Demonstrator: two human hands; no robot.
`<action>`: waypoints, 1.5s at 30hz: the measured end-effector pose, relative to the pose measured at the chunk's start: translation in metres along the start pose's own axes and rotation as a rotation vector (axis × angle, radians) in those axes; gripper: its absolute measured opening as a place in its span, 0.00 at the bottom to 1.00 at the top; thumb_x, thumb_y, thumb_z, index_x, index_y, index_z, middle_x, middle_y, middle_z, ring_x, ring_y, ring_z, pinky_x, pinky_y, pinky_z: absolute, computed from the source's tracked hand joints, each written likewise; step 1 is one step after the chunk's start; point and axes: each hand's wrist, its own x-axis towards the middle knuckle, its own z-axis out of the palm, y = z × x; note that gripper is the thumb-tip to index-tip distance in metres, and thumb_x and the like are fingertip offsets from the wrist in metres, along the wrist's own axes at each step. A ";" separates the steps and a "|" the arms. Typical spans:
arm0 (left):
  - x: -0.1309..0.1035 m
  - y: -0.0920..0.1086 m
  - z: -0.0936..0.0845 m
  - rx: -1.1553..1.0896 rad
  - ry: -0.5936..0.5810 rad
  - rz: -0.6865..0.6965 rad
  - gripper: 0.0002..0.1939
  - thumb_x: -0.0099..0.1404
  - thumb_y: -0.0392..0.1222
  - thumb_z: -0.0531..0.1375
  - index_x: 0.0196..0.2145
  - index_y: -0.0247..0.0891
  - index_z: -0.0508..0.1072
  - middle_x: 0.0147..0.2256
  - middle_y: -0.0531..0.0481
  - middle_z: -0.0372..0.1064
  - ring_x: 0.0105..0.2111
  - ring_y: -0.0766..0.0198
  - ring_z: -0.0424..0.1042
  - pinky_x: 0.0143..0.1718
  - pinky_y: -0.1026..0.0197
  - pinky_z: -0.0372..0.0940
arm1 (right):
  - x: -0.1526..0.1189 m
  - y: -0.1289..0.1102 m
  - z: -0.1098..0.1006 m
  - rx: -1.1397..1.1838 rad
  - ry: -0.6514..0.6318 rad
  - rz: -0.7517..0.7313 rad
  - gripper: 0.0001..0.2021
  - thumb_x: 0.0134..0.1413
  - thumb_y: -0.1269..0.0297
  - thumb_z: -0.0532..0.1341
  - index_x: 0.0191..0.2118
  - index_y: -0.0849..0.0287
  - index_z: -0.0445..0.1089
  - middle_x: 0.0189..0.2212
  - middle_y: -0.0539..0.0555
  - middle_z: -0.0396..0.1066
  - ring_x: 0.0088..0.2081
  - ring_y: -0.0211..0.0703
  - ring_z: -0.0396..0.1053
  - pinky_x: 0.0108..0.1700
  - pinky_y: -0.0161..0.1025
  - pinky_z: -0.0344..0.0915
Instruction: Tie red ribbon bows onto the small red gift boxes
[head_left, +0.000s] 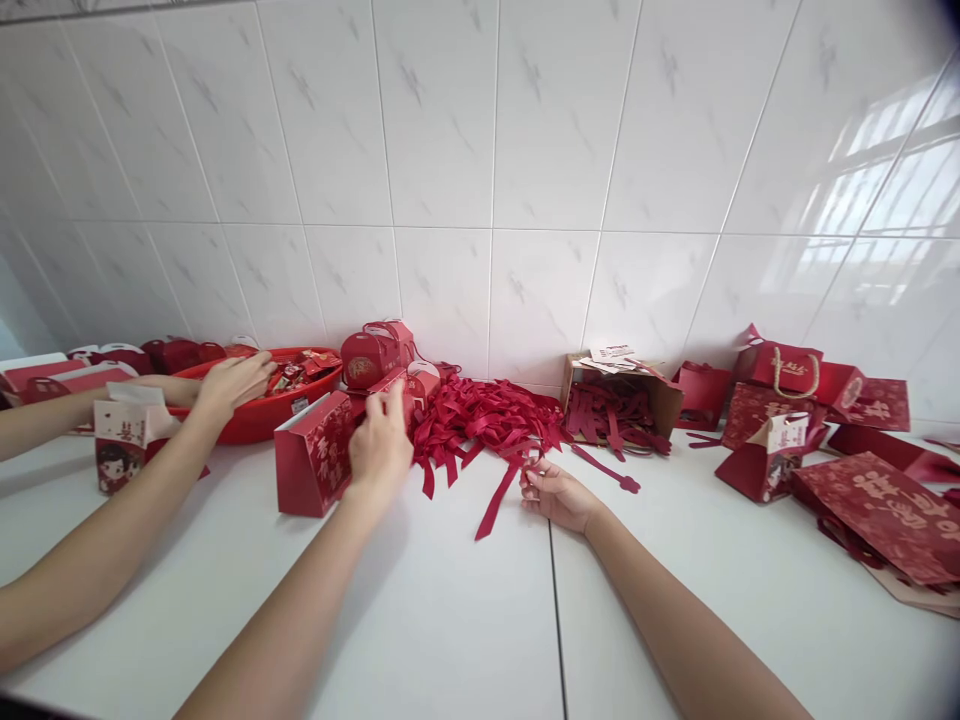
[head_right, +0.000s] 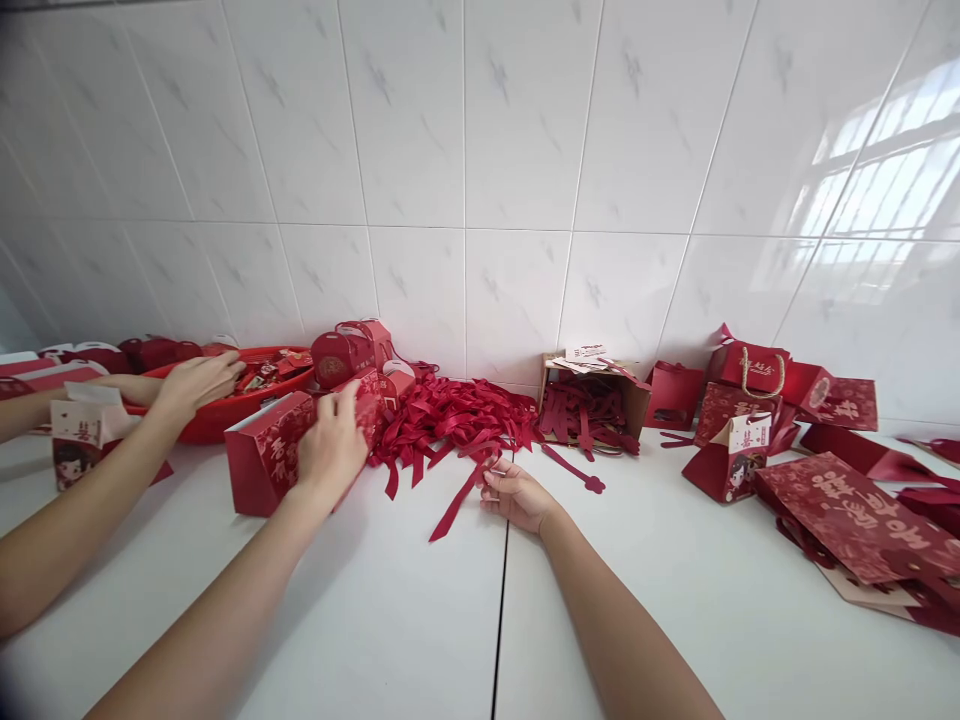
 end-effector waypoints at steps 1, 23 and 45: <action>-0.005 0.008 0.006 -0.099 0.019 0.093 0.28 0.63 0.31 0.51 0.61 0.41 0.53 0.50 0.37 0.61 0.36 0.52 0.73 0.32 0.55 0.67 | 0.001 -0.001 0.002 -0.004 0.019 -0.036 0.11 0.43 0.64 0.70 0.33 0.55 0.68 0.27 0.46 0.68 0.26 0.34 0.65 0.36 0.38 0.64; -0.052 0.062 0.029 -1.393 -0.128 0.049 0.17 0.57 0.44 0.64 0.45 0.39 0.73 0.40 0.47 0.74 0.41 0.59 0.73 0.46 0.59 0.66 | -0.023 -0.048 0.066 -0.658 -0.085 -0.450 0.10 0.51 0.58 0.64 0.40 0.49 0.75 0.60 0.52 0.58 0.60 0.50 0.55 0.57 0.49 0.58; -0.049 0.061 0.025 -1.574 -0.358 0.018 0.11 0.62 0.46 0.59 0.37 0.36 0.74 0.39 0.46 0.75 0.40 0.58 0.72 0.43 0.59 0.65 | -0.014 -0.031 0.070 -0.907 0.220 -0.695 0.05 0.52 0.60 0.63 0.35 0.50 0.76 0.56 0.55 0.60 0.58 0.52 0.57 0.59 0.52 0.53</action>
